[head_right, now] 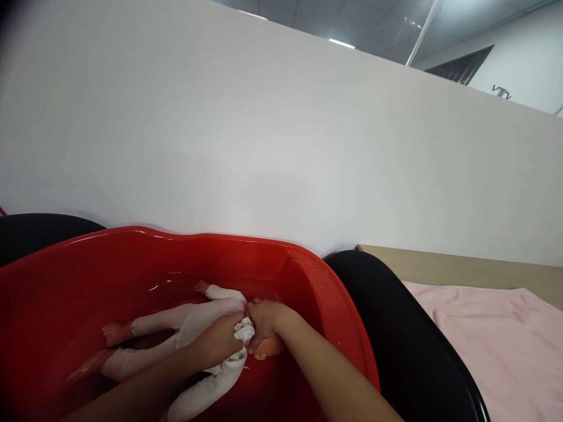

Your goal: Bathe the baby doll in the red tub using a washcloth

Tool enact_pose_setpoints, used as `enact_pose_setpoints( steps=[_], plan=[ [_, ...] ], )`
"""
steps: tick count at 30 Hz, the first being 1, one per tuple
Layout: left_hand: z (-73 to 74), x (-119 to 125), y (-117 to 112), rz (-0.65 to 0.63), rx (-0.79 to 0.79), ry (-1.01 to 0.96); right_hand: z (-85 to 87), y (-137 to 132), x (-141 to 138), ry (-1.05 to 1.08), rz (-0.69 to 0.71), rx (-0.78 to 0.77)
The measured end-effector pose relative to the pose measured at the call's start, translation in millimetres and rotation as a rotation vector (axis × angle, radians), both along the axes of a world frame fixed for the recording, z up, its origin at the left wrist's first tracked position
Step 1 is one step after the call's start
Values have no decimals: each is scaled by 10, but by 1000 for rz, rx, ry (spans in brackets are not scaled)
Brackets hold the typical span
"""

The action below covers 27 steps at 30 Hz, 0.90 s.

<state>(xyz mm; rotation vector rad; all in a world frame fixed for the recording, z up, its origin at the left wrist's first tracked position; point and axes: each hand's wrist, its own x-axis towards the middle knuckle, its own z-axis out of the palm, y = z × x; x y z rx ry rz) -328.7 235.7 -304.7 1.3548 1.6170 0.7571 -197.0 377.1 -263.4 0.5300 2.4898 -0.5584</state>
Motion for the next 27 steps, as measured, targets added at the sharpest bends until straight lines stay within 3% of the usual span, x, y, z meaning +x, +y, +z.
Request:
enact_pose_setpoints(
  steps=[5, 13, 17, 24, 27],
  plan=[
    [-109, -177, 101, 143, 15, 162, 25, -16, -14, 23, 24, -31],
    [40, 40, -47, 9, 24, -13, 22, -44, -33, -2, -10, -16],
    [15, 14, -20, -45, 6, -68, 55, -55, -26, -12, 2, 14],
    [42, -236, 84, 202, 37, 102, 56, -56, -12, 2, 11, -1],
    [45, -222, 61, 187, 49, 73, 65, -70, -21, 0, 3, 4]
  ],
)
